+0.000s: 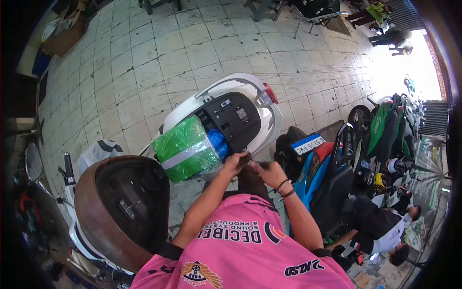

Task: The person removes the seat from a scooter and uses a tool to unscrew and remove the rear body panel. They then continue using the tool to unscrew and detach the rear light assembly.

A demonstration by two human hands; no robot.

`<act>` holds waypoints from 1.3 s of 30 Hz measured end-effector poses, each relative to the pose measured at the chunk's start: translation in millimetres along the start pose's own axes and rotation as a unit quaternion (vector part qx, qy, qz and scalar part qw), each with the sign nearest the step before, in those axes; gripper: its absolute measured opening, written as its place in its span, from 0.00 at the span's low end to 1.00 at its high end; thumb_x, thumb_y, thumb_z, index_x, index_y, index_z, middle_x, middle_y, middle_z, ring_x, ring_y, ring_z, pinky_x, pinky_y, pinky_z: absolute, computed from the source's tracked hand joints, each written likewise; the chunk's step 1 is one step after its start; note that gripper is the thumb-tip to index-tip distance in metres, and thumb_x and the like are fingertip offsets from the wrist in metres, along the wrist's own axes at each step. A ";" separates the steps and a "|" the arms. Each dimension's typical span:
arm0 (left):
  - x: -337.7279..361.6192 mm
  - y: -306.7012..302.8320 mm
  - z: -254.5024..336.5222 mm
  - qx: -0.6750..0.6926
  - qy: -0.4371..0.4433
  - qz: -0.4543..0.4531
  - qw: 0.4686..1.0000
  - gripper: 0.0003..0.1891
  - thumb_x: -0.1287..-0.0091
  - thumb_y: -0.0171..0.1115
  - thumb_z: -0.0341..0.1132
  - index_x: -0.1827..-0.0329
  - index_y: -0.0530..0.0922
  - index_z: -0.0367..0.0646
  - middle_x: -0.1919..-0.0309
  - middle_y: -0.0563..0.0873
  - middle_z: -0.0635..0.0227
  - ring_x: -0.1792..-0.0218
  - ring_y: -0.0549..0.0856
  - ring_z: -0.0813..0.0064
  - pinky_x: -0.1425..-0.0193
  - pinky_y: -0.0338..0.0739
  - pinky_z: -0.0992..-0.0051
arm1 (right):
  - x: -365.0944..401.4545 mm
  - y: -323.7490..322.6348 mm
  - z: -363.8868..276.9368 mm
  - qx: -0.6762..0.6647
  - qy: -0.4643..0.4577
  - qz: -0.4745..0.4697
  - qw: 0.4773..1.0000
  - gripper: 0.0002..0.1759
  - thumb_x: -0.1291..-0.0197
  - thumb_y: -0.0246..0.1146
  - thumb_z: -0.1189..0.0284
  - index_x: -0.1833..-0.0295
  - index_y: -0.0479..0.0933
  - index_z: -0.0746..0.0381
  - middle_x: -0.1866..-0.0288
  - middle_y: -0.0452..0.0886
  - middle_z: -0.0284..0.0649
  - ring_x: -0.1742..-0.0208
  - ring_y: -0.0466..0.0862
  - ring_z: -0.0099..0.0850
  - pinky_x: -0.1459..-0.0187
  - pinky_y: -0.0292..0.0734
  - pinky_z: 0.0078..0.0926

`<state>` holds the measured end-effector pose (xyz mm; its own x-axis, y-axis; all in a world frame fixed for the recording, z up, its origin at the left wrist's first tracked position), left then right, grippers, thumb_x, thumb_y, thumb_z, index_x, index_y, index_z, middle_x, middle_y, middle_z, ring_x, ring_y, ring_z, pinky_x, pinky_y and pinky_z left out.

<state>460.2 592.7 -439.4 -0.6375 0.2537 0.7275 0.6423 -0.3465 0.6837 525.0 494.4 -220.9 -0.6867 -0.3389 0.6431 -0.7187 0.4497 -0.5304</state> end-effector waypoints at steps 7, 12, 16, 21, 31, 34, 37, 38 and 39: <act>13.8 8.7 -1.5 0.047 0.008 -0.021 0.999 0.07 0.25 0.66 0.31 0.50 0.85 0.38 0.56 0.90 0.63 0.55 0.91 0.68 0.43 0.88 0.68 | 3.4 15.8 -30.6 -0.027 -0.035 0.158 0.986 0.27 0.28 0.67 0.60 0.45 0.83 0.79 0.66 0.88 0.60 0.64 0.92 0.49 0.61 0.81 0.39; 4.7 4.0 -6.4 0.034 -0.027 -0.034 0.999 0.11 0.20 0.59 0.37 0.50 0.84 0.39 0.56 0.91 0.63 0.56 0.91 0.69 0.49 0.88 0.68 | -4.6 7.1 -67.4 0.262 -0.076 -0.004 0.962 0.28 0.36 0.63 0.73 0.31 0.76 0.73 0.56 0.88 0.62 0.51 0.90 0.55 0.49 0.85 0.51; 8.3 6.8 -3.1 0.026 -0.043 -0.003 0.999 0.07 0.25 0.67 0.35 0.54 0.86 0.42 0.59 0.91 0.66 0.58 0.91 0.70 0.53 0.86 0.72 | -3.1 39.8 -68.9 0.470 -0.202 0.019 0.859 0.22 0.37 0.63 0.72 0.38 0.80 0.66 0.47 0.84 0.50 0.44 0.86 0.48 0.51 0.88 0.42; 14.3 13.5 0.8 0.030 -0.011 0.054 0.998 0.07 0.28 0.73 0.34 0.54 0.86 0.40 0.60 0.91 0.65 0.60 0.90 0.70 0.56 0.87 0.70 | 12.4 7.8 -71.3 0.397 -0.251 -0.011 0.883 0.21 0.34 0.63 0.69 0.40 0.81 0.69 0.47 0.86 0.52 0.43 0.87 0.49 0.48 0.87 0.44; 5.2 5.5 -8.7 0.060 -0.023 0.004 0.998 0.08 0.23 0.66 0.37 0.54 0.84 0.40 0.60 0.90 0.64 0.60 0.91 0.69 0.53 0.88 0.71 | 1.7 8.5 -49.4 0.324 -0.101 0.012 0.941 0.10 0.39 0.68 0.69 0.58 0.88 0.63 0.53 0.89 0.53 0.53 0.90 0.54 0.51 0.85 0.48; 3.7 4.6 -8.8 0.074 -0.038 -0.010 0.996 0.07 0.23 0.66 0.36 0.53 0.84 0.41 0.60 0.90 0.64 0.60 0.91 0.70 0.53 0.88 0.71 | -9.8 6.0 -59.1 0.416 -0.190 0.049 0.888 0.10 0.46 0.65 0.75 0.59 0.87 0.60 0.54 0.87 0.46 0.47 0.88 0.49 0.48 0.84 0.48; 1.0 8.4 -7.4 0.085 -0.011 -0.030 0.996 0.08 0.28 0.74 0.35 0.54 0.85 0.42 0.60 0.91 0.66 0.60 0.91 0.73 0.52 0.88 0.76 | -12.4 4.3 -69.8 0.466 -0.245 0.040 0.849 0.19 0.47 0.63 0.79 0.50 0.88 0.60 0.51 0.88 0.44 0.40 0.86 0.46 0.43 0.82 0.44; 0.2 8.4 -6.3 0.087 -0.010 -0.030 0.996 0.08 0.28 0.74 0.35 0.54 0.85 0.42 0.60 0.91 0.66 0.60 0.91 0.73 0.52 0.88 0.76 | -8.7 -4.7 -72.9 0.351 -0.253 0.104 0.895 0.21 0.48 0.63 0.80 0.47 0.88 0.61 0.50 0.88 0.46 0.42 0.87 0.46 0.44 0.82 0.43; 0.1 6.4 -6.6 0.078 -0.014 -0.013 0.997 0.07 0.29 0.74 0.34 0.55 0.85 0.42 0.60 0.91 0.66 0.60 0.91 0.73 0.52 0.88 0.75 | -3.1 -14.3 -74.1 0.230 -0.255 0.166 0.925 0.23 0.48 0.62 0.82 0.45 0.88 0.62 0.48 0.88 0.47 0.43 0.87 0.45 0.46 0.83 0.43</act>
<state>461.4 584.5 -435.3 -0.6442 0.2863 0.7093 0.6851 -0.1963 0.7015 545.5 550.2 -174.3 -0.7561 -0.6432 0.1211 -0.3493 0.2400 -0.9057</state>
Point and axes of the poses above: each hand's wrist, its own x-axis away from the middle knuckle, its own y-axis out of the palm, z = x × y, the point moved 6 cm from there along -x, towards the middle knuckle
